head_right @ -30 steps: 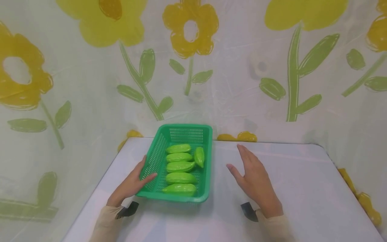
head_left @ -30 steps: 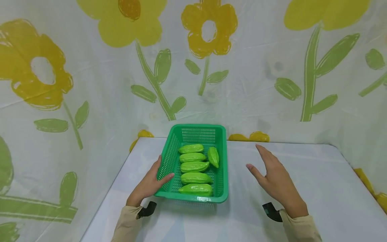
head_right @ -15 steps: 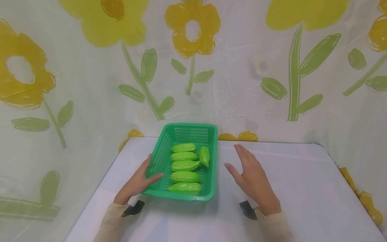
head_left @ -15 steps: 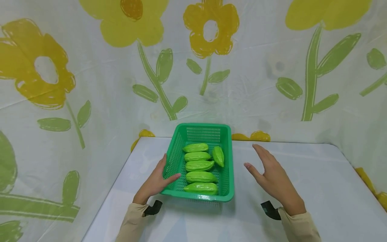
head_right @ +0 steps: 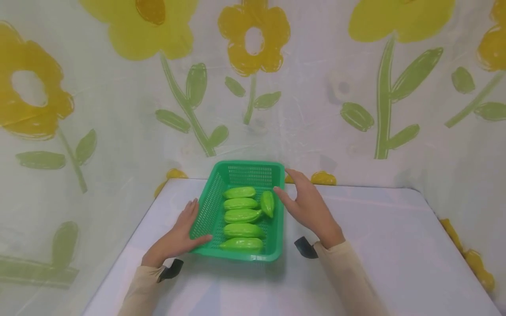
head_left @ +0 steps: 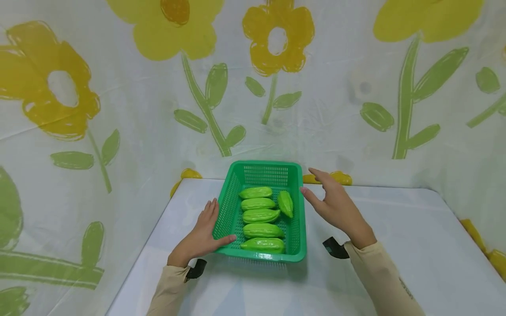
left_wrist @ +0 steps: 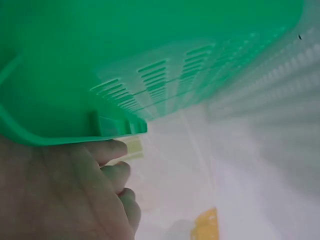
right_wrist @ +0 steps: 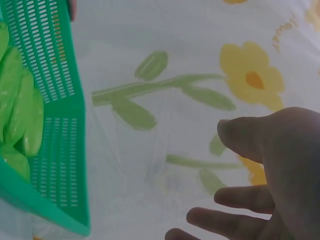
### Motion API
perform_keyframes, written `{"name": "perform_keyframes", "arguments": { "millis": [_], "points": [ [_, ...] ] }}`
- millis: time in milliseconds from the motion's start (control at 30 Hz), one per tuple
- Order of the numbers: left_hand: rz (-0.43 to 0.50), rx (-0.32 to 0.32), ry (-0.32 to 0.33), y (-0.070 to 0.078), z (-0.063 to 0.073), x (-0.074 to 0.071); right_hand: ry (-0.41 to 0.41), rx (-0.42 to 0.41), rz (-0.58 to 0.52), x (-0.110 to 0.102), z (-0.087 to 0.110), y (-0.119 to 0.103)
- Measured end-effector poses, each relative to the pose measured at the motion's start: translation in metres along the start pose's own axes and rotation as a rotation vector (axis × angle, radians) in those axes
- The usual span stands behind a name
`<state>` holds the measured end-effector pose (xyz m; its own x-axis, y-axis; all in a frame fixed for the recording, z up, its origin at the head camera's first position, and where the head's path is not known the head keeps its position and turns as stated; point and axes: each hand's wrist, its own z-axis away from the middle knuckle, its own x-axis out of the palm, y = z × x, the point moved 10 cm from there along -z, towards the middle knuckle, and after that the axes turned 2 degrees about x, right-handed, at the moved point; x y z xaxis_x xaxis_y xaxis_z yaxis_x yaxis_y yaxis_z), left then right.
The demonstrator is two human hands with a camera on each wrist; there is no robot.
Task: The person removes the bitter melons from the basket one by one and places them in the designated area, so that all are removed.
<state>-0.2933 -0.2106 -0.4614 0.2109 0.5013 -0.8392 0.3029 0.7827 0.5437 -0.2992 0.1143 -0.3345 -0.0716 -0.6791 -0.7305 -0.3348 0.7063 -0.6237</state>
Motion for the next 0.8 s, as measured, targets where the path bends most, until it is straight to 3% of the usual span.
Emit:
{"name": "perform_keyframes", "arguments": {
  "millis": [200,800],
  "points": [
    [-0.057,0.026,0.027,0.002,-0.002,-0.001,-0.048,0.027,-0.068,0.014,-0.024,-0.005],
    [-0.153,0.076,0.089,0.007,0.001,-0.003,-0.218,0.166,0.001,0.075,-0.065,0.008]
  ]
}}
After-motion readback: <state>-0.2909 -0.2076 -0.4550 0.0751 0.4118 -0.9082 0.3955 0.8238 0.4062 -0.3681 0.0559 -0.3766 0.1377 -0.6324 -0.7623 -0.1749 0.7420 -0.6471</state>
